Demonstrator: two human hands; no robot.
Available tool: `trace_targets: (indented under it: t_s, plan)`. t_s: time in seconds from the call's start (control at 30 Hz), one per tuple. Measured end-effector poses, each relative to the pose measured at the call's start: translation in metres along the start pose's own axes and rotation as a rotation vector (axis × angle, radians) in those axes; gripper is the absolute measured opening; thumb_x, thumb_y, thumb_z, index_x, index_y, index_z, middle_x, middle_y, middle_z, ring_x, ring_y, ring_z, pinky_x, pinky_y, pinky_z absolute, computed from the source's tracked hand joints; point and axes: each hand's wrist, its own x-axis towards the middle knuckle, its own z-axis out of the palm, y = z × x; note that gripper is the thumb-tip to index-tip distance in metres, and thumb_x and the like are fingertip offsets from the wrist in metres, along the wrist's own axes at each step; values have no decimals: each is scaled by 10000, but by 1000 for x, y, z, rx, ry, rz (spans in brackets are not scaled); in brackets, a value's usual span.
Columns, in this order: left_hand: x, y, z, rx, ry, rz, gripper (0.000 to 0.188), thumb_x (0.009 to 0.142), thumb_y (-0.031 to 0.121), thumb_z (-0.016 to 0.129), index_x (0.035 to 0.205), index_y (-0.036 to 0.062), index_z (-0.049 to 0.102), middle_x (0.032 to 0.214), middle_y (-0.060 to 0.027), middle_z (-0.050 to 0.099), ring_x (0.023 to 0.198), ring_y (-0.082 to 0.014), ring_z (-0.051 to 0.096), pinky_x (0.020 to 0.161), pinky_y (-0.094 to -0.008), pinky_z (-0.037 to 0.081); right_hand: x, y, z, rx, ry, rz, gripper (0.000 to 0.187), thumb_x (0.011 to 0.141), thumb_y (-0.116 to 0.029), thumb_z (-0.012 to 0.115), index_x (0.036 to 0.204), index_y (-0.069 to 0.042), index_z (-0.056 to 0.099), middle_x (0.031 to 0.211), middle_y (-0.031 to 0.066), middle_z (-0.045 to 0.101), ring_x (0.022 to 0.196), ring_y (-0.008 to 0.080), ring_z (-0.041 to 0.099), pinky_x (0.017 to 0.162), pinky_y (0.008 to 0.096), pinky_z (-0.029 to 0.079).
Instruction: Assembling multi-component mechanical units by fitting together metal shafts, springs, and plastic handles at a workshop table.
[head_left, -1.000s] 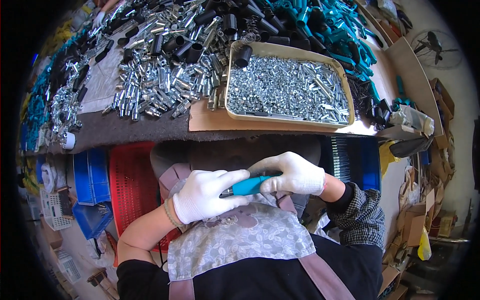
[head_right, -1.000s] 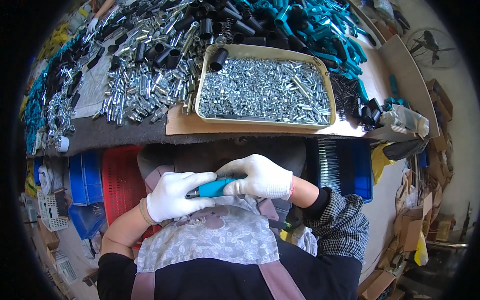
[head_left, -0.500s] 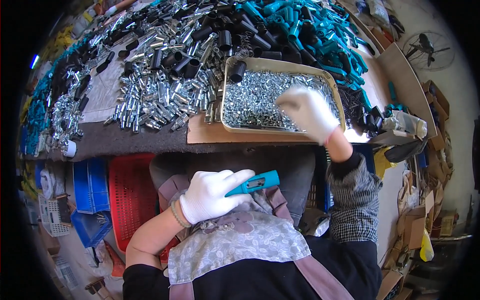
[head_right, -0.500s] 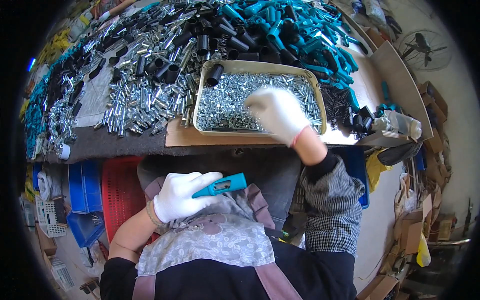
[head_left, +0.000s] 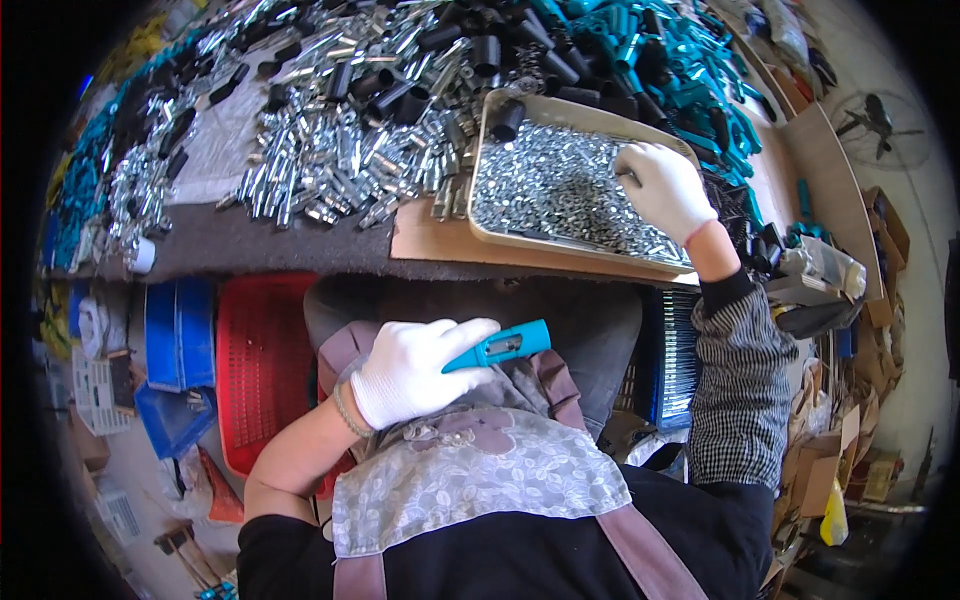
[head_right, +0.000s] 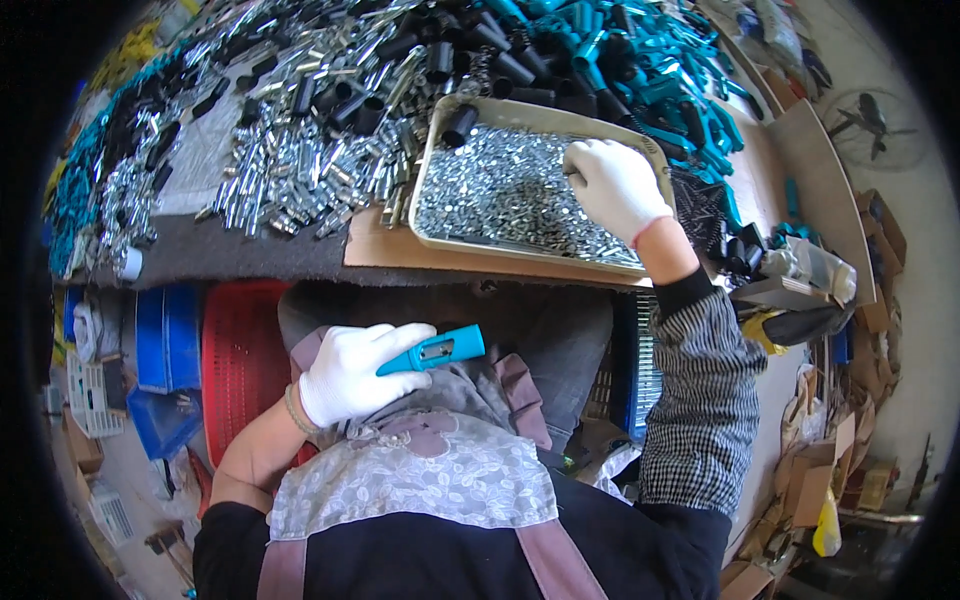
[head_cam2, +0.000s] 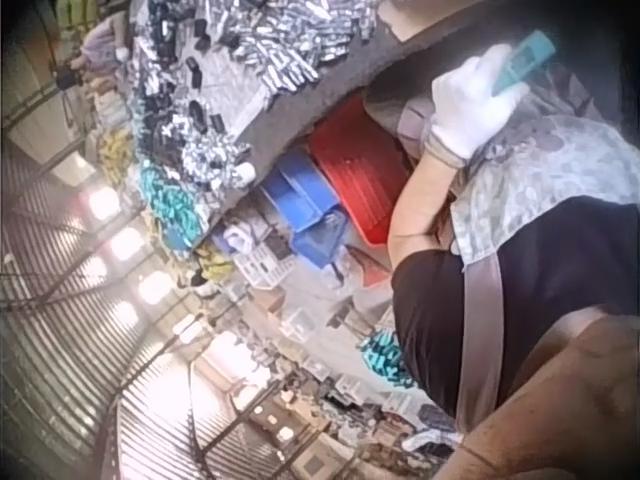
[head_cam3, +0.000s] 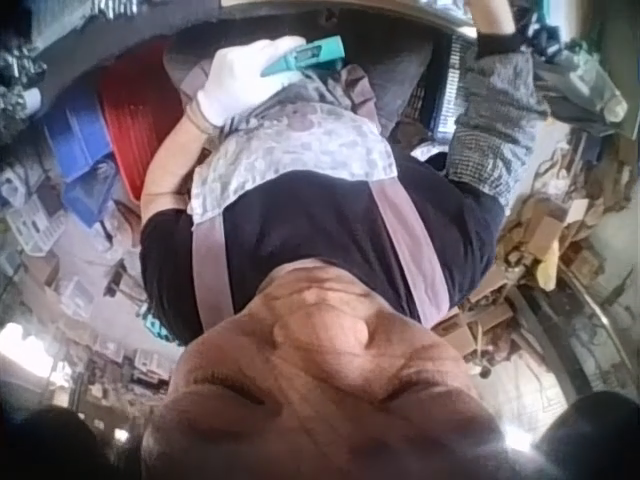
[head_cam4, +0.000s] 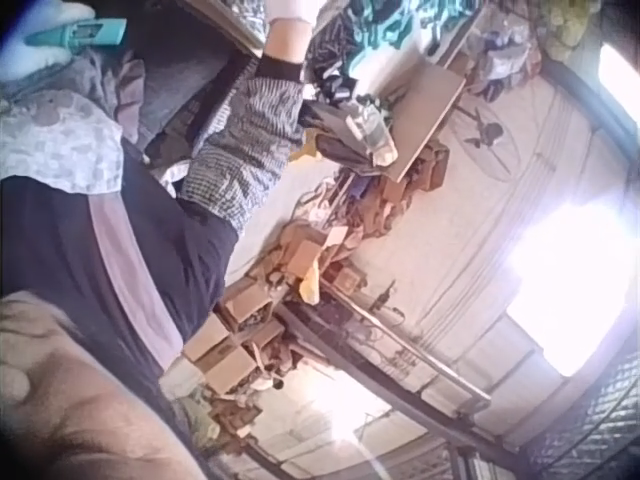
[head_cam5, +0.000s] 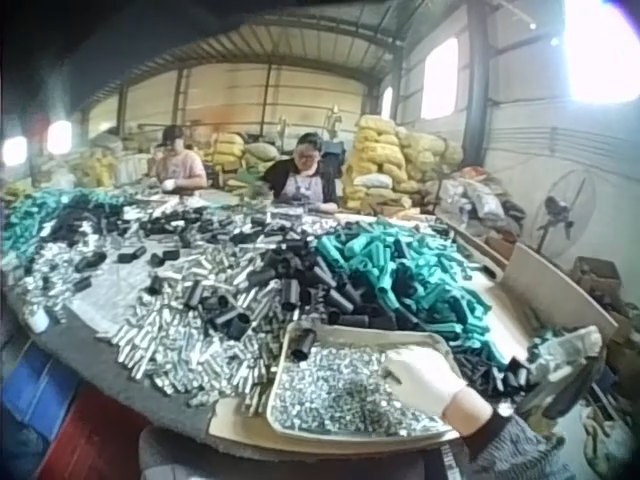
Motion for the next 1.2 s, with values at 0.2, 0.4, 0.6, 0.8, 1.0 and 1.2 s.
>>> trace_targets:
  t_s: [0.2,0.4,0.6,0.8,1.0,1.2]
  plan:
    - [-3,-10,0,16,-13,-51,459,777,311,785,1156,85,659,818,-118,674,696,-303,687,617,-384,549,-34,-125,-25,738,-229,-199,122,747,-79,750,860,-59,709,868,94,676,846,288,673,764,370,535]
    - [-4,-6,-2,7,-52,-87,416,796,328,763,1124,97,651,839,-111,682,722,-299,688,630,-389,552,-46,-159,9,618,-181,-464,86,774,-166,707,831,-116,667,862,67,605,855,284,603,766,408,496]
    - [-12,-14,13,21,-25,-97,412,792,348,759,1103,100,654,837,-105,684,724,-301,689,629,-397,551,-57,-193,-6,236,-295,-397,164,758,-142,680,876,-32,652,811,134,633,760,301,654,659,393,528]
    - [-11,-9,12,82,-131,-137,423,750,285,799,1099,79,675,838,-115,685,719,-296,695,639,-381,553,-46,-172,2,532,-550,-182,192,809,-180,649,906,-17,676,883,204,670,841,391,670,763,459,544]
    - [-9,-3,7,61,-57,-27,425,796,354,751,1138,120,655,801,-88,659,666,-278,679,581,-385,539,-34,-130,31,991,-1085,-99,632,816,-524,737,1086,46,687,881,190,706,834,244,680,758,362,529]
    - [-13,-2,2,111,-128,-32,487,752,294,787,1174,92,652,836,-90,672,684,-261,686,605,-363,539,-53,-144,37,1037,-997,37,552,834,-451,752,1068,44,688,811,184,691,754,240,675,693,359,521]
